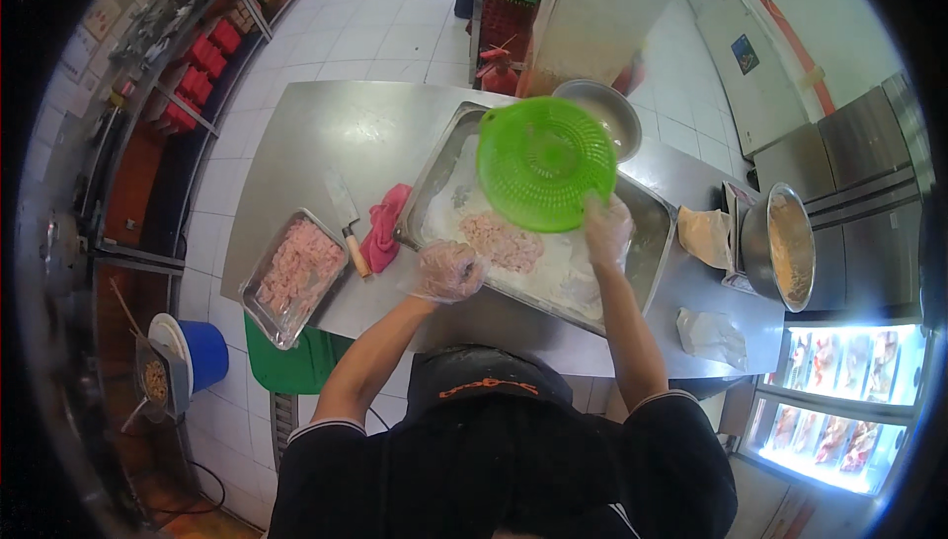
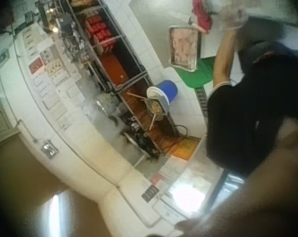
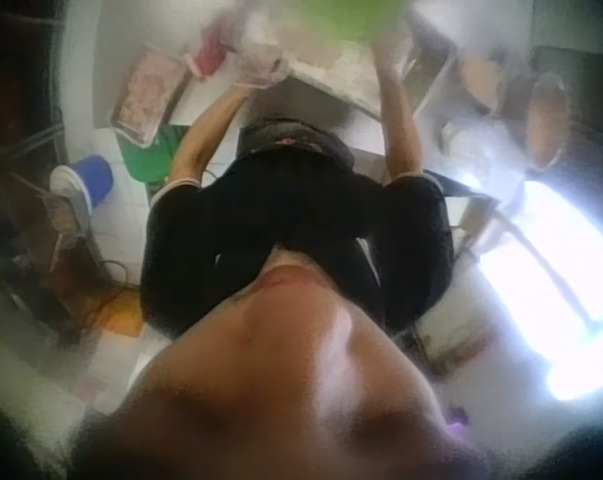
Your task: The person breaded meat by hand in a large metal container. The person used their hands to coat pieces of meat with flour, turning them over and ensuring even coverage. The person then transferred the breaded meat into a green colander.
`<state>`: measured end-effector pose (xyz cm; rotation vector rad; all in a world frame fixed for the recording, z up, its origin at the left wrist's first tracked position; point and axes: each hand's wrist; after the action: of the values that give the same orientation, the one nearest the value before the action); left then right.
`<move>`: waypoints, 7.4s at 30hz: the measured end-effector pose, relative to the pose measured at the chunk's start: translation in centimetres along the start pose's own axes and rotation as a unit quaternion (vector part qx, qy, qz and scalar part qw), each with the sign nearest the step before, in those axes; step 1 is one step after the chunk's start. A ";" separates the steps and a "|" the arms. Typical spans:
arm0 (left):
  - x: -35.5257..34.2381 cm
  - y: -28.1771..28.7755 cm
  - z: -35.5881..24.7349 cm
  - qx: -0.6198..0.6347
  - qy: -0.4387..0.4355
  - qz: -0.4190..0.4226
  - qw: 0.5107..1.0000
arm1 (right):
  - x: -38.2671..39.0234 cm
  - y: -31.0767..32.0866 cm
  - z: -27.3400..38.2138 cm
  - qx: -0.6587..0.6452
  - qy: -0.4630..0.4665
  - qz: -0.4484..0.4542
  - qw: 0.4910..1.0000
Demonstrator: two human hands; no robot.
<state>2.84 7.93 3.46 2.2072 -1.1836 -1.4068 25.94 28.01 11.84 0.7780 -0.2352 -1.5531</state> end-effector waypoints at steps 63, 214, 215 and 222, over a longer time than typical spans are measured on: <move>-17.7 -3.1 -17.1 0.422 0.249 0.230 0.841 | 11.4 23.3 -12.7 -0.454 -0.212 0.039 0.865; -1.3 3.1 -4.6 0.311 0.572 -0.031 0.759 | 20.1 19.1 -23.7 -0.361 -0.522 -0.446 0.631; -1.6 3.2 -4.1 0.294 0.584 -0.006 0.756 | 20.6 18.7 -25.7 -0.335 -0.556 -0.452 0.611; -1.1 2.7 -1.0 0.259 0.578 0.011 0.774 | 20.5 19.5 -17.2 0.298 -0.413 -0.327 0.796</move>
<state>2.12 6.86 6.24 2.5882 -1.0702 0.4939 52.85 10.71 3.46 0.6182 -1.2636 -2.4850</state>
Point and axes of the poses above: each hand's wrist, its own x-axis away from the middle knuckle, its own y-axis out of the back of the hand, z = x × y, and after that the axes turned 12 degrees about -z, right-handed
